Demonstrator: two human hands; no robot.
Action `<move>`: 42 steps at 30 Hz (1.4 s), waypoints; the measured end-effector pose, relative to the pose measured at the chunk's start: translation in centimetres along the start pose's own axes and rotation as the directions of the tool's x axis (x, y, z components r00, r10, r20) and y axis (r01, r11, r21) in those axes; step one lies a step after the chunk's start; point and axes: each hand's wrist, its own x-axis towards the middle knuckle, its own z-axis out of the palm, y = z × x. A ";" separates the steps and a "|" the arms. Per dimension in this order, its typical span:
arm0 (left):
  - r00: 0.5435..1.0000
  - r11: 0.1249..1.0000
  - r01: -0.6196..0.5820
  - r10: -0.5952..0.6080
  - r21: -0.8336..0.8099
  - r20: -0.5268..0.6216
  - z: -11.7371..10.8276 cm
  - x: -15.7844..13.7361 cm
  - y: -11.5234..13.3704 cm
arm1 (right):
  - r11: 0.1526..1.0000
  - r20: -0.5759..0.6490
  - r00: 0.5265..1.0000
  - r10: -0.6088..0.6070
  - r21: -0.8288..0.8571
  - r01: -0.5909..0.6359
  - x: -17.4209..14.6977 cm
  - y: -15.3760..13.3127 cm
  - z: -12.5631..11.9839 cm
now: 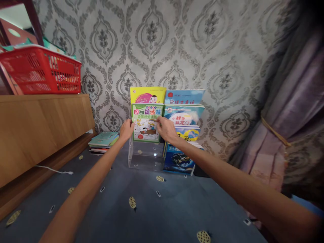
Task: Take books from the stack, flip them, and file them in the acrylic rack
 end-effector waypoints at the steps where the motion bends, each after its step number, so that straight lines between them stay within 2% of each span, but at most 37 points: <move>1: 1.000 1.000 -0.002 0.002 -0.002 0.003 0.0 0.0 0.0 | 1.000 -0.003 1.000 -0.002 0.000 0.002 0.0 0.1 0.1; 11: 0.998 0.999 -0.031 0.032 -0.033 0.057 -0.5 0.7 -0.8 | 1.000 -0.006 1.000 -0.017 -0.002 0.017 0.3 0.6 0.2; 25: 0.995 0.996 -0.061 0.066 -0.068 0.071 -0.7 0.7 -1.1 | 1.000 0.056 0.998 -0.009 -0.012 0.009 -0.1 -0.5 0.0; 37: 0.994 0.990 -0.076 0.085 -0.121 0.074 -0.9 -1.2 -1.3 | 0.996 0.035 0.999 -0.040 0.078 0.037 -1.3 -0.5 0.0; 42: 0.990 0.989 -0.093 0.104 -0.112 0.095 -1.1 -3.0 -2.8 | 0.993 0.031 0.999 -0.043 0.115 0.039 -1.9 -0.7 -0.1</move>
